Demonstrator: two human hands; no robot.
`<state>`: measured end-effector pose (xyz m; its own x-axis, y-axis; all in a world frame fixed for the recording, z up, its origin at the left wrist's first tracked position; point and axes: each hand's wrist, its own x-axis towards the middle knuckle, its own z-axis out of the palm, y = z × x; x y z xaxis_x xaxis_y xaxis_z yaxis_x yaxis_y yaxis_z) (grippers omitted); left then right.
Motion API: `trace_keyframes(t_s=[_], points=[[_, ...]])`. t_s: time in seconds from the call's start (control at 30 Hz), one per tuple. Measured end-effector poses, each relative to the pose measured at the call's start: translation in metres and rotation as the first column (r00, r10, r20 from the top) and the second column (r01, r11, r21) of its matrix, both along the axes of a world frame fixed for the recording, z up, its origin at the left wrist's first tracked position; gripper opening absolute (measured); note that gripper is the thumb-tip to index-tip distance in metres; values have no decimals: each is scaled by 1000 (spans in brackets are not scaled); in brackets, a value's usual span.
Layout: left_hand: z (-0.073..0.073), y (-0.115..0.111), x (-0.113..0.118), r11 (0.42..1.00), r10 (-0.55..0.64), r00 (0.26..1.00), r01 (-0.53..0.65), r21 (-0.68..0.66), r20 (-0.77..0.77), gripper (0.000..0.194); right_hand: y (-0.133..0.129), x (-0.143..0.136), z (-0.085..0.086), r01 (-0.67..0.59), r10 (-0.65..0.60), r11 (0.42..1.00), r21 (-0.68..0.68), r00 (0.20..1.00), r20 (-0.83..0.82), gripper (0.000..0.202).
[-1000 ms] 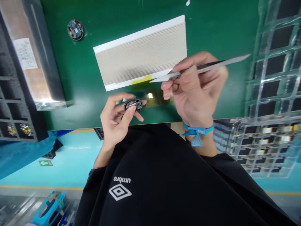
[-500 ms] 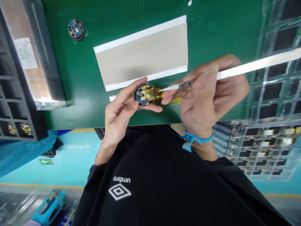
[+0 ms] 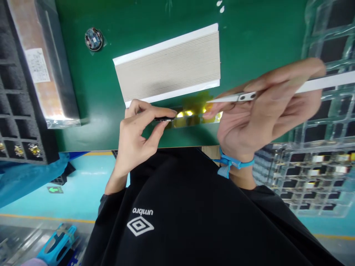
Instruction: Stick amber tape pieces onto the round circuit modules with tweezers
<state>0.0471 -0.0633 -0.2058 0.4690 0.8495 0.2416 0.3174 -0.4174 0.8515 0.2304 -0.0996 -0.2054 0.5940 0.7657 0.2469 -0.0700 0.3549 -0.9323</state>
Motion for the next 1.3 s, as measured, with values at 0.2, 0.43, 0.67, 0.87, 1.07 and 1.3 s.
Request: trace_keyframes(t_s=[0.2,0.43,0.67,0.87,1.07,1.3], points=[[8,9,-2,980,10,969,40,-194,247,5,3,5,0,61,-63,996,62,997,40,25],[-33,9,9,886,177,900,30,-463,397,33,0,5,0,101,-98,992,-79,994,47,46],[-36,-4,24,810,313,838,9,-586,446,35,-2,13,-9,104,-102,994,-20,993,57,39],[-35,-11,35,783,291,863,33,-621,413,46,-4,1,-16,64,-69,991,-115,997,-35,38],[-36,-15,38,799,272,833,84,-595,483,33,-4,-7,-26,115,-112,989,-96,993,40,38],[-39,-19,43,814,285,817,70,-577,501,39,-2,-12,-35,183,-169,974,-136,980,109,39]])
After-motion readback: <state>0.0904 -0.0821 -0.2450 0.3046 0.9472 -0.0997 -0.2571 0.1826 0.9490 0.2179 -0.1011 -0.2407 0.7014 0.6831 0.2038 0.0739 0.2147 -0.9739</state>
